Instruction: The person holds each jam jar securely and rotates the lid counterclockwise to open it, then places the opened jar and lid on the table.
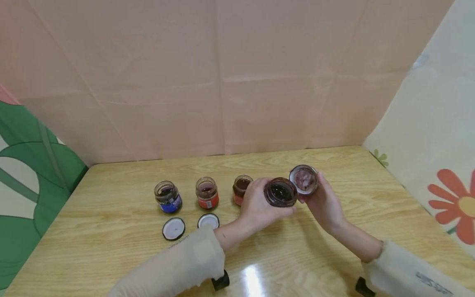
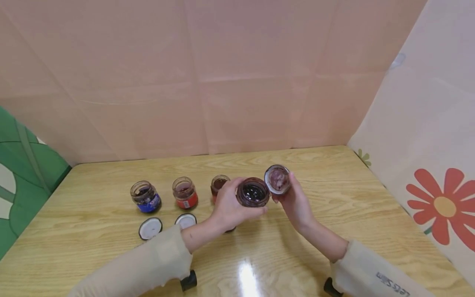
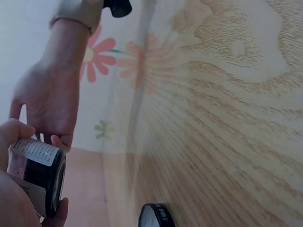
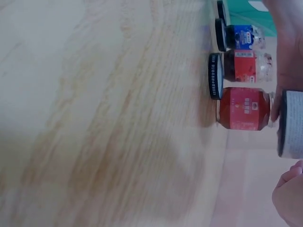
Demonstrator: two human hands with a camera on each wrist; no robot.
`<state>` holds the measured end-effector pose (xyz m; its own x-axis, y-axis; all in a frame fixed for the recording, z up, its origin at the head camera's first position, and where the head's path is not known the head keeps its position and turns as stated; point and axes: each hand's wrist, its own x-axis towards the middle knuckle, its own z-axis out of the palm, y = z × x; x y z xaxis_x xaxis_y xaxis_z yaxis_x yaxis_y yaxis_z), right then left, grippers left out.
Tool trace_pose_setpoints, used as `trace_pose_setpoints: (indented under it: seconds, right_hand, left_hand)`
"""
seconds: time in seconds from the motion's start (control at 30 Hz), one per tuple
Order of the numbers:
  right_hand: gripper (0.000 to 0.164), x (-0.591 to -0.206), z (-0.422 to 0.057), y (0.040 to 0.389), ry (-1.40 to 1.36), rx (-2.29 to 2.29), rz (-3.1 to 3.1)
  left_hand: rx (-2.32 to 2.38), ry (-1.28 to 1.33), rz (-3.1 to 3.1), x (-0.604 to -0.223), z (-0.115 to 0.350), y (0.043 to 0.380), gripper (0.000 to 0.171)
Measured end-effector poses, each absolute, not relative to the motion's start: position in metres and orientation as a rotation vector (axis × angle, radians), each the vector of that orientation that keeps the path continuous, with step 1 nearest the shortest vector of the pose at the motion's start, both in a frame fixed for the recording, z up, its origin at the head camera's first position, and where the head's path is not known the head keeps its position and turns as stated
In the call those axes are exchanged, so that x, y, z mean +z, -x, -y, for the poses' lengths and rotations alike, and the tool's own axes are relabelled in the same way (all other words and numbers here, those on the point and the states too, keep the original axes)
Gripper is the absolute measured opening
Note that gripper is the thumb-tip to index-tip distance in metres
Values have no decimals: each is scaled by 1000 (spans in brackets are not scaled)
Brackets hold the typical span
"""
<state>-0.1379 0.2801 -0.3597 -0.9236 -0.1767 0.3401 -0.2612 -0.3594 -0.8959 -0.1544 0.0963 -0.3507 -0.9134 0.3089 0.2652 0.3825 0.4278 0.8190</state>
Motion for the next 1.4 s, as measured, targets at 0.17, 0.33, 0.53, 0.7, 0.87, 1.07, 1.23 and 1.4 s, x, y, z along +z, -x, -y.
trace_pose_setpoints:
  seconds: [0.17,0.33,0.53,0.7,0.87,1.07,1.23,1.4]
  right_hand:
    - [43,-360,-282,135,-433,2465,1803]
    - [42,-363,-287,132,-321,2475,1836]
    - [42,-366,-291,129,-277,2501,1857]
    - [41,-367,-292,127,-240,2496,1887]
    - [41,-369,-291,125,-114,2448,1929]
    - [41,-370,-294,125,97,2408,2043]
    - [43,-367,-295,125,283,2334,2174]
    - [40,-367,-295,124,402,2248,2298]
  left_hand:
    - [-1594,535,2526,-344,-100,158,64]
    - [-1730,409,2485,-338,-107,162,65]
    - [-1789,335,2472,-335,-112,164,65]
    - [-1848,338,2412,-334,-116,169,68]
    - [-1828,336,2424,-331,-121,173,70]
    - [-1698,352,2460,-332,-128,177,70]
    - [-1707,365,2456,-330,-134,181,67]
    - [-1724,369,2476,-329,-138,183,69]
